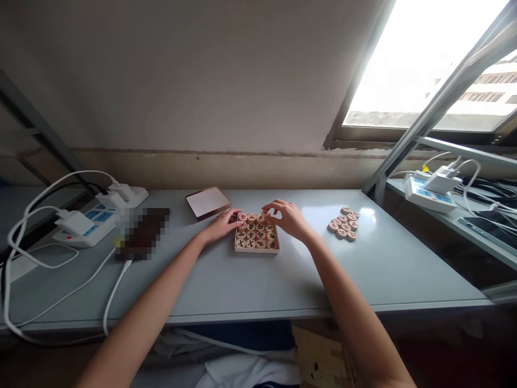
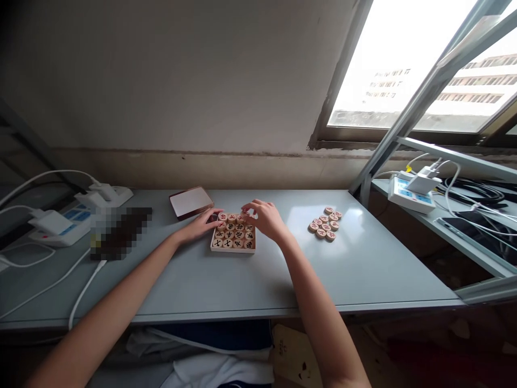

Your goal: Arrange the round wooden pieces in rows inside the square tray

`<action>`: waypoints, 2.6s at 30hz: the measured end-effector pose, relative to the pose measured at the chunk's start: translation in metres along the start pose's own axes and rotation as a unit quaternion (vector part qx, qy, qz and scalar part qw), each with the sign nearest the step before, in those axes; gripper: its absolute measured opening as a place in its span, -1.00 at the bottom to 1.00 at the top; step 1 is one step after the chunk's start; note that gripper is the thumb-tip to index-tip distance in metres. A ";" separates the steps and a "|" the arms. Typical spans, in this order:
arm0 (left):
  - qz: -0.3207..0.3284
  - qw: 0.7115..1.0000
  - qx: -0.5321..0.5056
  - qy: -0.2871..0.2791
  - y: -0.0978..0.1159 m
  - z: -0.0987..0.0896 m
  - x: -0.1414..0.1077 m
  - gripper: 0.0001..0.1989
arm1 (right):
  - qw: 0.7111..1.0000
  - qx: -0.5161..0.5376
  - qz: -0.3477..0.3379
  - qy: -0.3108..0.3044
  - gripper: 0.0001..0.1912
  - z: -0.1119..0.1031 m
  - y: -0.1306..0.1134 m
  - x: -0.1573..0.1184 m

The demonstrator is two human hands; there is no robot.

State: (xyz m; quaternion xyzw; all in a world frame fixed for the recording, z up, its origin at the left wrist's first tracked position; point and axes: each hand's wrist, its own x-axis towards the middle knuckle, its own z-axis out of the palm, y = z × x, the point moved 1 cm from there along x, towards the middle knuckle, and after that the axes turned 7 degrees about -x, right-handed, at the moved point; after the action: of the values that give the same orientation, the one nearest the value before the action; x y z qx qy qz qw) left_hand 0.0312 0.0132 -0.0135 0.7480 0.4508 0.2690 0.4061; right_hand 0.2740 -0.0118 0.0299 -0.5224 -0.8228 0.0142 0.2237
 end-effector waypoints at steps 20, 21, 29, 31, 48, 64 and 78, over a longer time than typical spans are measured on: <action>0.000 1.000 -0.006 -0.006 0.008 -0.001 -0.001 -0.49 | 0.991 0.066 -0.097 -0.059 -0.68 0.021 -0.033 -0.004; 0.000 1.000 -0.005 -0.006 0.009 -0.001 -0.002 -0.50 | 0.991 0.070 -0.097 -0.057 -0.68 0.021 -0.033 -0.004; -0.006 1.000 -0.002 -0.008 0.011 -0.001 -0.003 -0.50 | 0.992 0.065 -0.090 -0.051 -0.70 0.022 -0.029 -0.004; -0.002 1.000 -0.004 -0.009 0.010 -0.001 -0.002 -0.51 | 0.994 0.034 -0.088 -0.052 -0.71 0.023 -0.029 -0.003; 0.004 1.000 0.015 0.011 0.010 0.001 -0.001 -0.56 | 0.827 -0.225 0.513 -0.047 -0.49 -0.021 0.106 -0.034; 0.000 1.000 0.030 0.005 0.007 0.001 -0.001 -0.56 | 0.838 -0.258 0.468 -0.109 -0.57 -0.017 0.102 -0.033; 0.006 0.999 0.033 0.009 0.005 0.001 -0.001 -0.57 | 0.983 0.144 0.107 -0.023 -0.63 -0.001 0.046 -0.004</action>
State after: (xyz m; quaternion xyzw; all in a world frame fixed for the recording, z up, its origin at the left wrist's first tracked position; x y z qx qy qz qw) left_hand 0.0338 0.0108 -0.0099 0.7611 0.4583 0.2638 0.3756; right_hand 0.3149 0.0050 0.0172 -0.5694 -0.7563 0.1688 0.2745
